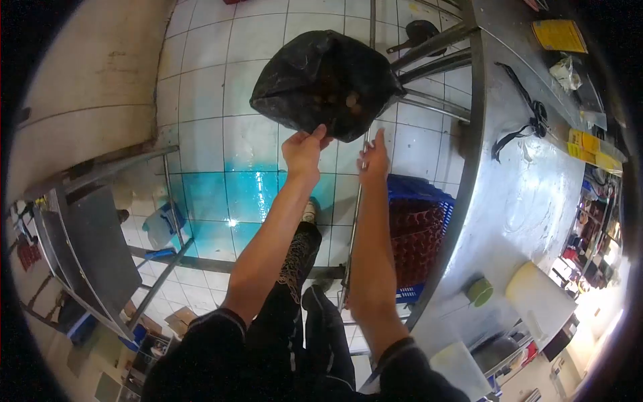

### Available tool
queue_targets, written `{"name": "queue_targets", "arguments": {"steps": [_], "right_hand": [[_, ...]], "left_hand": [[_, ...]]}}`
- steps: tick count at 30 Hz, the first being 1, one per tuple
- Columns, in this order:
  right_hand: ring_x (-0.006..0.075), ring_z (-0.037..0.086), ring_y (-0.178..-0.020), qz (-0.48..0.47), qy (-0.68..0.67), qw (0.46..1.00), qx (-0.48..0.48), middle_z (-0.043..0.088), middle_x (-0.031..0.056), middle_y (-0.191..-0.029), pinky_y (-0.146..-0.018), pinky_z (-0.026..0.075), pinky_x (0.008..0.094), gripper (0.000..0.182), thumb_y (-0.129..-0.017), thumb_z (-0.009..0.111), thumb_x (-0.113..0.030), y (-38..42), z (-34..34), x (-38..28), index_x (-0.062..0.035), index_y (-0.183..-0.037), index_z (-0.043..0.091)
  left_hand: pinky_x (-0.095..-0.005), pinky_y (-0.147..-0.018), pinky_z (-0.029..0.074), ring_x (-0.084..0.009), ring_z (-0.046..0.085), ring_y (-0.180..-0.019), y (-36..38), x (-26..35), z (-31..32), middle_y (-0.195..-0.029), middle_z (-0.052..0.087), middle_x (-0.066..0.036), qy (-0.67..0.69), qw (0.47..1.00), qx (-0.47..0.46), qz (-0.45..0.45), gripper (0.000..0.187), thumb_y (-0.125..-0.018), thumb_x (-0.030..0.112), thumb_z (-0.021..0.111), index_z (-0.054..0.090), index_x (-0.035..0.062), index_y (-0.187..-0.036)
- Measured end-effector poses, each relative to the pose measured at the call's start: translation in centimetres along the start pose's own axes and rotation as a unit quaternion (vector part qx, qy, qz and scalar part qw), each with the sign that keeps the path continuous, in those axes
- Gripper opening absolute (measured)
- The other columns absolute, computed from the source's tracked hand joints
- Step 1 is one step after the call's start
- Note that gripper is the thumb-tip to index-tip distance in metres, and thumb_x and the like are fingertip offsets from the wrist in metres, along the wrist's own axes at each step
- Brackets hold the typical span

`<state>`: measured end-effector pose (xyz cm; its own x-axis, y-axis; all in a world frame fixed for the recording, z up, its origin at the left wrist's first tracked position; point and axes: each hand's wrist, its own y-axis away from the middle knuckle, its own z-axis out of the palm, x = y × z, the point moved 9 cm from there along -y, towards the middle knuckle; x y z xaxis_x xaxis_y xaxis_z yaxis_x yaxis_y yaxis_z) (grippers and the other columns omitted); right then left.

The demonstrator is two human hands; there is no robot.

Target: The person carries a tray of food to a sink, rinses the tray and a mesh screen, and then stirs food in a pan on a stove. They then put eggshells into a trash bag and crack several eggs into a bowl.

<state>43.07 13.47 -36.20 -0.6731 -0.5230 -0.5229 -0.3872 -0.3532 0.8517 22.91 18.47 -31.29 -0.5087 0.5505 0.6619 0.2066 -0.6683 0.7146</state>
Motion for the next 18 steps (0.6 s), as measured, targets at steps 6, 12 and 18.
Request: {"name": "queue_targets", "arguments": {"steps": [6, 12, 18], "right_hand": [[0.0112, 0.055, -0.073, -0.189, 0.164, 0.968, 0.023, 0.063, 0.0026, -0.078, -0.068, 0.044, 0.0319, 0.039, -0.081, 0.072, -0.041, -12.2, 0.8, -2.5, -0.0043, -0.092, 0.069], [0.0145, 0.059, -0.055, -0.613, 0.247, 0.728, 0.183, 0.066, 0.0075, -0.064, -0.057, 0.046, 0.0295, 0.012, -0.073, 0.072, -0.008, 5.9, 2.1, -13.8, 0.0012, -0.082, 0.07], [0.0133, 0.059, -0.056, -0.624, 0.264, 0.722, 0.14, 0.067, 0.0081, -0.066, -0.057, 0.047, 0.0285, 0.012, -0.075, 0.072, -0.005, 8.5, 4.5, -15.9, 0.0037, -0.083, 0.07]], "left_hand": [[-0.033, -0.075, 0.056, -0.0226, 0.068, -0.075, 1.0, -1.2, 0.6, -0.091, 0.068, -0.013, -0.025, 0.999, -0.037, -0.02, 0.016, -0.082, 0.007, 0.073, 0.063, -0.0032, -0.09], [-0.0327, -0.072, 0.056, -0.0213, 0.068, -0.076, 1.1, -4.8, -1.6, -0.087, 0.069, -0.011, -0.039, 0.995, 0.011, -0.093, 0.016, -0.084, 0.01, 0.071, 0.064, -0.0016, -0.093], [-0.0289, -0.063, 0.05, -0.018, 0.065, -0.067, 2.2, -5.4, -2.0, -0.08, 0.068, -0.009, -0.041, 0.995, 0.038, -0.081, 0.019, -0.082, 0.018, 0.074, 0.064, 0.0014, -0.084]]}}
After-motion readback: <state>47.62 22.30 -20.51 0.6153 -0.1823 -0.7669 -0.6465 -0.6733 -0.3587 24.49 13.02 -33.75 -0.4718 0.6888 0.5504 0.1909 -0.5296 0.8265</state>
